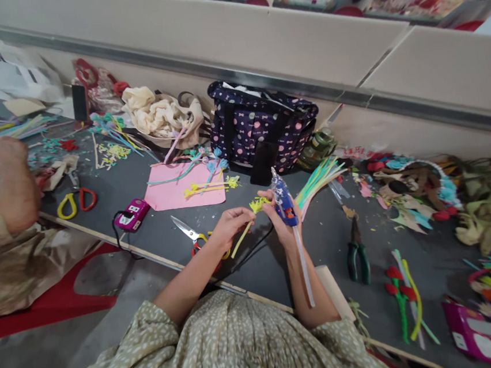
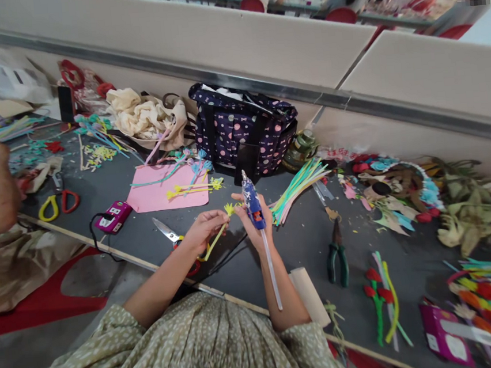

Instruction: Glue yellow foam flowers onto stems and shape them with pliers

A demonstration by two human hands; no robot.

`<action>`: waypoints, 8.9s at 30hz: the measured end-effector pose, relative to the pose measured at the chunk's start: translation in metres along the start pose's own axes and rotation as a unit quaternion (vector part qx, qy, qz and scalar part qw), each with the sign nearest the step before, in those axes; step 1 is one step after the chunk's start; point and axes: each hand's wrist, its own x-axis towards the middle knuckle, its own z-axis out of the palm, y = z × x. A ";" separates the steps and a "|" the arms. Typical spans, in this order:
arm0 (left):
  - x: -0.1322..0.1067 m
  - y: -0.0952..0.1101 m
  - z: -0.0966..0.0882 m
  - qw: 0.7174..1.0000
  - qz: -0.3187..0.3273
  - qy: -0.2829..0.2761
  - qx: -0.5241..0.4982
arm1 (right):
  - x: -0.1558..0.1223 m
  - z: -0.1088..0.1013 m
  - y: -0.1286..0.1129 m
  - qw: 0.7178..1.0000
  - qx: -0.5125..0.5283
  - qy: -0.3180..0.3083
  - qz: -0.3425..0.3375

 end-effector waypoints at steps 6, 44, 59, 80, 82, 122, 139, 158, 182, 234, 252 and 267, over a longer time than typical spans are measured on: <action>0.002 0.002 -0.006 0.969 0.206 0.046 0.127 | 0.004 -0.007 -0.008 0.991 0.051 0.104 -0.065; 0.027 -0.010 -0.021 0.970 -0.043 0.083 -0.225 | -0.002 -0.024 0.026 0.987 0.018 0.085 0.138; 0.024 0.004 -0.018 0.982 0.052 0.102 -0.154 | -0.028 -0.004 0.020 0.993 -0.038 -0.084 0.076; 0.008 0.018 -0.004 0.981 0.034 0.050 -0.185 | -0.034 0.003 0.015 0.989 -0.107 -0.100 0.033; 0.007 0.017 -0.003 0.980 0.032 0.052 -0.189 | -0.034 0.002 0.014 0.989 -0.115 -0.090 0.028; -0.002 0.019 0.008 0.983 0.046 0.036 -0.176 | -0.037 -0.002 0.009 0.972 -0.223 -0.067 -0.017; 0.000 0.020 0.005 0.987 0.072 0.064 -0.130 | -0.037 -0.010 0.015 0.964 -0.237 -0.115 -0.022; 0.005 0.021 -0.021 0.977 0.167 0.127 -0.031 | -0.015 -0.022 0.000 0.896 -0.427 -0.117 0.022; 0.026 -0.002 -0.052 0.968 -0.038 0.162 -0.190 | 0.001 0.005 0.094 0.853 -0.514 -0.036 0.082; 0.006 0.003 -0.005 0.986 -0.030 0.016 -0.161 | -0.007 -0.004 0.025 0.994 0.028 0.011 0.109; -0.004 0.009 0.001 0.997 -0.059 -0.041 -0.006 | -0.004 -0.019 0.002 0.994 0.034 -0.081 0.059; -0.006 0.010 0.003 0.997 -0.040 -0.061 0.021 | -0.003 -0.018 -0.009 0.993 -0.022 -0.106 0.054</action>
